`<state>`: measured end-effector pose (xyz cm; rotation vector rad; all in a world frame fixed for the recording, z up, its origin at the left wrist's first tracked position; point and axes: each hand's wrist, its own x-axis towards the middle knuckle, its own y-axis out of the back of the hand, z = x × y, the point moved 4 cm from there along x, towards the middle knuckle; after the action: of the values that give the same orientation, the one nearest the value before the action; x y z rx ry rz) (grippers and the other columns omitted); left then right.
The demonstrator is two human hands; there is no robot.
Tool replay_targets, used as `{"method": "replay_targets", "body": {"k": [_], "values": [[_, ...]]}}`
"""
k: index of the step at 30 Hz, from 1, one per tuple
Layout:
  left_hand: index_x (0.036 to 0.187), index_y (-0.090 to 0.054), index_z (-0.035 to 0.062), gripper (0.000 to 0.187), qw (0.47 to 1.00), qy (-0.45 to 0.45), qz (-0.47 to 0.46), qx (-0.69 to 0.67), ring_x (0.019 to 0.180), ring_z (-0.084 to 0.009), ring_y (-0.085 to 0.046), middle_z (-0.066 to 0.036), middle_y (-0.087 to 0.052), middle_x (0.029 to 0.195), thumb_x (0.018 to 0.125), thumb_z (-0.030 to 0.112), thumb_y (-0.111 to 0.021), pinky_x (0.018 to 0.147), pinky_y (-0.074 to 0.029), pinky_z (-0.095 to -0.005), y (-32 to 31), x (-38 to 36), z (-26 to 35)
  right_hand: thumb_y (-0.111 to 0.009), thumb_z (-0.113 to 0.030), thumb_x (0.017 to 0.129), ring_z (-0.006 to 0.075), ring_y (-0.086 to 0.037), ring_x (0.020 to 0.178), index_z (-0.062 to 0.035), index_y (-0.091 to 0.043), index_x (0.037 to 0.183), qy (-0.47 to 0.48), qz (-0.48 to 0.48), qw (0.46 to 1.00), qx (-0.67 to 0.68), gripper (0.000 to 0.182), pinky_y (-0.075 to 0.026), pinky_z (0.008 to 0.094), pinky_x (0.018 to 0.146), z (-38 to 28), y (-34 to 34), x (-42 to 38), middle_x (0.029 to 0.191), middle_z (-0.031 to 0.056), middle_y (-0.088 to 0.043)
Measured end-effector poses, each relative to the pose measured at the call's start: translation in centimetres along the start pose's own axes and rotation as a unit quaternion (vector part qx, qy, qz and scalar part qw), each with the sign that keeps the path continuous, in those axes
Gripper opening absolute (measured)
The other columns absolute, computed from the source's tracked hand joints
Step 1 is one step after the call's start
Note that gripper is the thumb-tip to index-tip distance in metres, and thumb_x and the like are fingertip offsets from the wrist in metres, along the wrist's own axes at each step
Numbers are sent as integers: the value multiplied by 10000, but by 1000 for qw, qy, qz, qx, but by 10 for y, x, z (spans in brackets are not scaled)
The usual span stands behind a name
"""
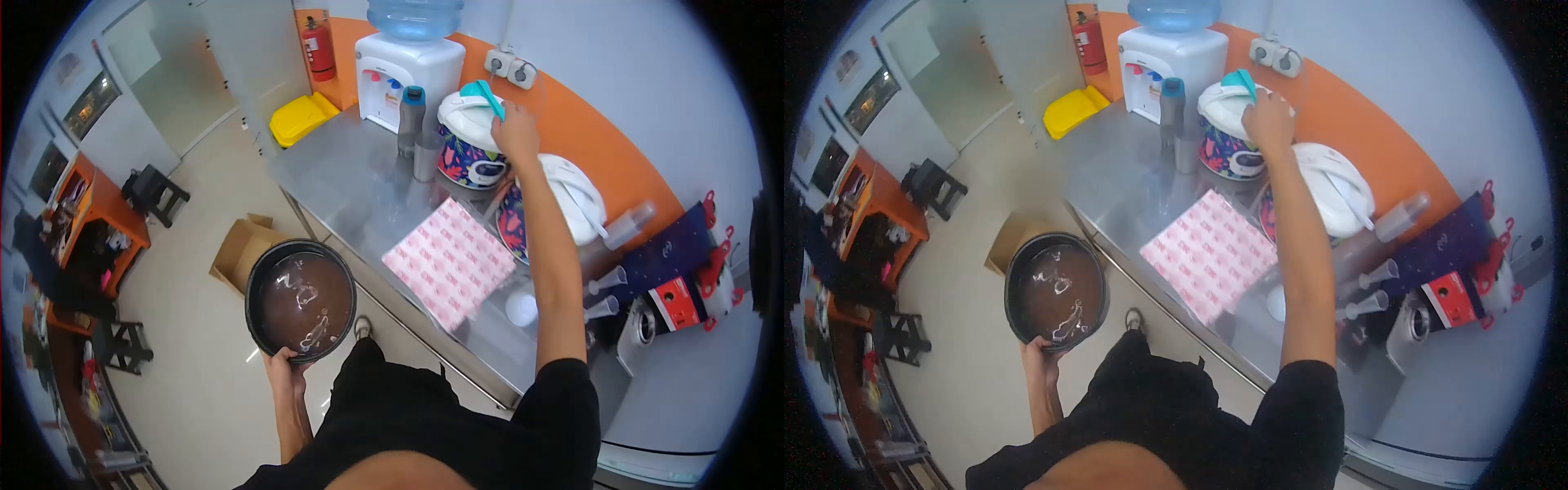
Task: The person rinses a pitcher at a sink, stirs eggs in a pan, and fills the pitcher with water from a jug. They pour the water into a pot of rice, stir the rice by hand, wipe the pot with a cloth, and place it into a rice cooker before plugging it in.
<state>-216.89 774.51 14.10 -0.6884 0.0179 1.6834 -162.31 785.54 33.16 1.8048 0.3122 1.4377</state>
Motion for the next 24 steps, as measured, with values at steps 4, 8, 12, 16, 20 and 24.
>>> {"method": "replay_targets", "body": {"k": [4, 8, 12, 16, 20, 24], "values": [[1256, -351, 93, 620, 998, 35, -61, -6, 815, -267, -632, -137, -549, 1011, 660, -53, -434, 577, -605, -383, -45, 108, 32, -555, -298, 822, 376, -605, 954, -10, -599, 1030, -148, -229, 960, -68, 358, -479, 474, 785, 36, -97, 48, 1032, 243, -614], [1333, -307, 127, 716, 995, 81, -14, 59, 772, -249, -598, -130, -545, 972, 676, -76, -506, 597, -547, -420, -103, 220, 82, -572, -242, 833, 401, -601, 809, -3, -597, 926, -12, -163, 986, -16, 258, -456, 491, 675, 38, -185, 92, 863, 232, -617], [1447, -155, 258, 887, 995, 71, -67, 32, 793, -272, -603, -124, -489, 1181, 688, -74, -470, 507, -557, -389, -143, 268, 96, -421, -4, 824, 430, -548, 978, 75, -494, 1132, -42, -83, 994, -65, 326, -437, 472, 824, 36, -169, 111, 1051, 294, -552], [1430, -201, 268, 861, 993, 81, -71, 41, 777, -280, -598, -98, -472, 1200, 690, -84, -464, 512, -558, -406, -173, 304, 97, -388, -56, 908, 421, -490, 1083, 55, -420, 1269, -23, 41, 999, -22, 380, -386, 442, 927, 49, -126, 102, 1164, 278, -513], [1233, -378, 94, 559, 977, 182, -85, 67, 837, -280, -583, -125, -535, 994, 707, -26, -528, 570, -557, -433, -165, 367, 33, -391, -61, 921, 406, -489, 1100, 28, -440, 1273, -142, 35, 980, -138, 366, -364, 433, 956, 69, -7, 35, 1167, 251, -531], [1127, -467, -42, 457, 976, 163, -132, 63, 869, -330, -609, -162, -563, 1002, 670, -19, -463, 731, -561, -495, -219, 370, 57, -440, -102, 916, 425, -514, 981, 20, -455, 1242, -370, 40, 837, -401, 349, -431, 460, 824, 66, 76, -90, 1067, 268, -529]]}}
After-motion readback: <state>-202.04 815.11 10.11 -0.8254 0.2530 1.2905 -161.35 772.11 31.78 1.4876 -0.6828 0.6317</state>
